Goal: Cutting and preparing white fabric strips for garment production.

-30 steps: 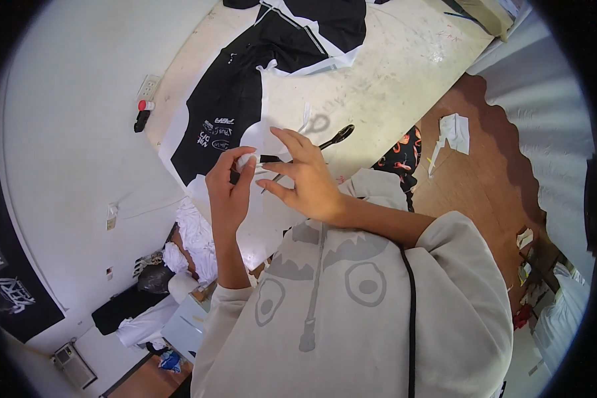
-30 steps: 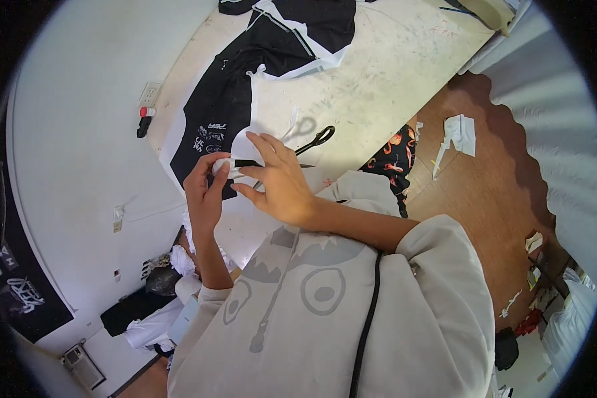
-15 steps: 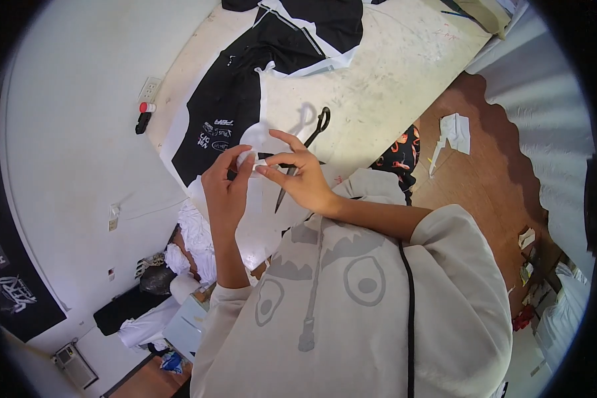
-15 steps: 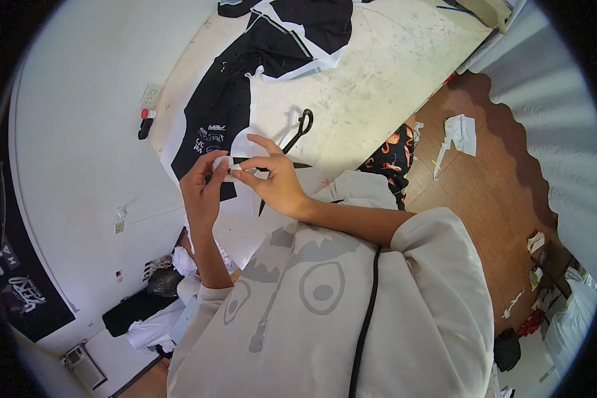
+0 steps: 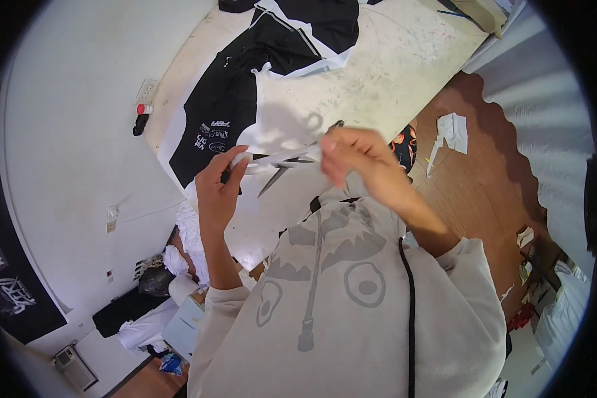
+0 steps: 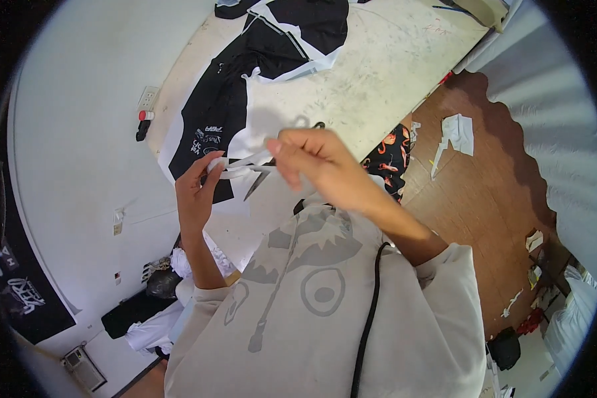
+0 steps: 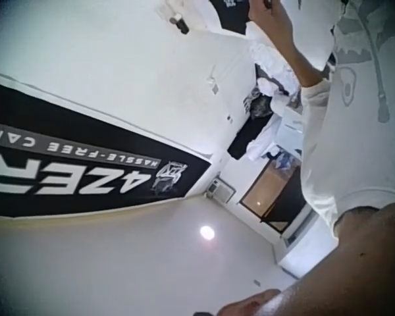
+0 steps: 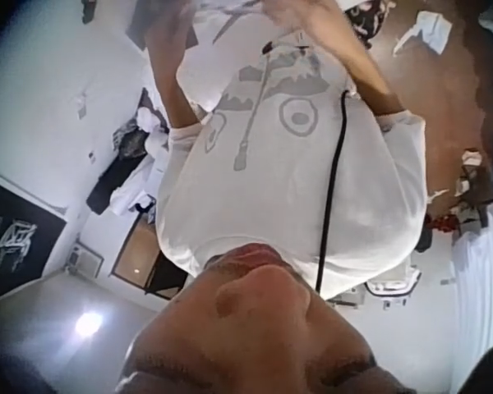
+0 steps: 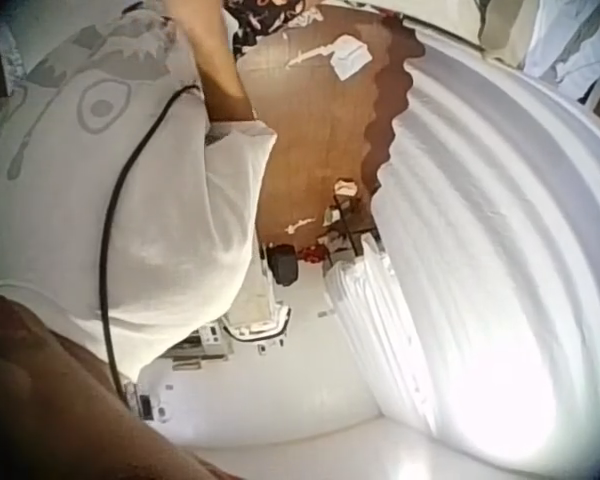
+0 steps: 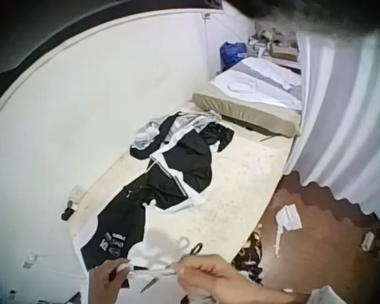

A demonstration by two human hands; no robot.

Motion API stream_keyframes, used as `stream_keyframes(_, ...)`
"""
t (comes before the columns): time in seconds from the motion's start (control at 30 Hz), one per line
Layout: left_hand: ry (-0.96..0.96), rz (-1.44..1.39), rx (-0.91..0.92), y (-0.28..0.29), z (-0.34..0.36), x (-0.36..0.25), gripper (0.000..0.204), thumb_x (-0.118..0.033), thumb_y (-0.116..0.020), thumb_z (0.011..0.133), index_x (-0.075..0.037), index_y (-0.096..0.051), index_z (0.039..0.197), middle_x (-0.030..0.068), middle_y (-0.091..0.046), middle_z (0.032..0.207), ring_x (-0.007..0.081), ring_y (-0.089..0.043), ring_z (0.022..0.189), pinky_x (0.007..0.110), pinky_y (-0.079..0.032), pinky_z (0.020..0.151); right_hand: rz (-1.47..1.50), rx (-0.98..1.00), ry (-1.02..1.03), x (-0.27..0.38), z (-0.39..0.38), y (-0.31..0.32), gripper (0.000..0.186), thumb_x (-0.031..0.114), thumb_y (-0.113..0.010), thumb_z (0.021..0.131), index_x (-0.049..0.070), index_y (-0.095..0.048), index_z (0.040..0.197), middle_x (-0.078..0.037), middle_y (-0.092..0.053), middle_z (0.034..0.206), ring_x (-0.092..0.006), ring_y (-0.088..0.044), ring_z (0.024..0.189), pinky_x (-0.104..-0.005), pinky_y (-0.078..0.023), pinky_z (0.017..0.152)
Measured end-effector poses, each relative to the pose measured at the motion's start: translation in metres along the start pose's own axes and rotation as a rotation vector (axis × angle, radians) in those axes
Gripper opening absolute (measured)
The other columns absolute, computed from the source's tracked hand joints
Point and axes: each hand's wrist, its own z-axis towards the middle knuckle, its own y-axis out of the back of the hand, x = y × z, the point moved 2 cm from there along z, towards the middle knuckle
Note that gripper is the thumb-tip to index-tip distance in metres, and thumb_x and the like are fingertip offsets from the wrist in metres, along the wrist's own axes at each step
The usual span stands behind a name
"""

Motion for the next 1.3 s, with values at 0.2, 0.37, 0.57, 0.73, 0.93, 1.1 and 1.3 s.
stream_keyframes(0.2,-0.131,0.060,0.116,0.003,0.003,-0.012,0.024,0.000,-0.069,0.091,-0.002,-0.071,0.115,0.0079,-0.067,0.088,0.0121,-0.051,0.067,0.025,-0.044,0.064,-0.075,-0.226,0.204,0.058,0.026,0.028,0.039,0.031,-0.053,0.106,0.012,-0.047,0.072,0.006,-0.042,0.063,-0.0036,-0.028,0.052,-0.0231,-0.019,0.048)
stream_keyframes(0.37,-0.177,0.119,0.217,0.006,-0.001,-0.023,0.024,0.006,-0.065,0.091,-0.001,-0.068,0.114,0.0091,-0.069,0.102,0.0124,-0.053,0.067,0.025,-0.045,0.062,0.050,-0.425,0.242,0.068,0.076,0.066,0.041,0.033,-0.053,0.105,0.015,-0.041,0.070,0.008,-0.032,0.061,-0.0041,-0.024,0.051,-0.0249,-0.016,0.046)
stream_keyframes(0.57,-0.157,-0.011,0.235,-0.002,-0.005,-0.028,0.027,0.009,-0.064,0.090,-0.001,-0.067,0.115,0.0077,-0.070,0.104,0.0117,-0.052,0.066,0.025,-0.044,0.061,0.235,-0.459,0.159,0.018,0.133,0.103,0.036,0.031,-0.051,0.105,0.014,-0.043,0.075,0.005,-0.036,0.063,-0.0068,-0.028,0.052,-0.0247,-0.022,0.049)
stream_keyframes(0.73,-0.167,-0.003,0.262,-0.004,0.000,-0.021,0.029,0.010,-0.066,0.088,-0.002,-0.068,0.114,0.0079,-0.070,0.105,0.0125,-0.058,0.074,0.024,-0.047,0.065,0.275,-0.579,0.022,-0.029,0.177,0.114,0.035,0.031,-0.050,0.106,0.012,-0.048,0.077,-0.001,-0.049,0.066,-0.0133,-0.045,0.056,-0.0293,-0.035,0.054)
stream_keyframes(0.93,-0.232,-0.062,0.314,0.003,0.008,-0.023,0.031,0.012,-0.068,0.085,-0.002,-0.071,0.113,0.0089,-0.070,0.108,0.0167,-0.065,0.096,0.024,-0.051,0.081,0.227,-0.552,-0.017,-0.032,0.216,0.095,0.034,0.029,-0.053,0.105,0.010,-0.051,0.077,-0.002,-0.054,0.067,-0.0147,-0.051,0.056,-0.0309,-0.041,0.053)
stream_keyframes(1.1,-0.406,0.050,0.269,0.005,0.012,-0.035,0.034,0.010,-0.074,0.079,-0.003,-0.073,0.111,0.0078,-0.072,0.103,0.0211,-0.062,0.088,0.031,-0.052,0.076,0.162,-0.525,0.014,-0.024,0.233,0.074,0.035,0.029,-0.052,0.103,0.009,-0.054,0.075,-0.003,-0.055,0.066,-0.0134,-0.053,0.054,-0.0305,-0.042,0.051)
stream_keyframes(1.3,-0.431,0.300,0.334,0.010,0.011,-0.072,0.045,0.007,-0.076,0.074,-0.008,-0.074,0.116,0.0058,-0.071,0.097,0.0236,-0.058,0.084,0.033,-0.052,0.076,-0.001,-0.478,0.010,-0.037,0.250,0.055,0.036,0.026,-0.053,0.101,0.005,-0.056,0.071,-0.006,-0.057,0.061,-0.0144,-0.051,0.049,-0.0300,-0.041,0.047)
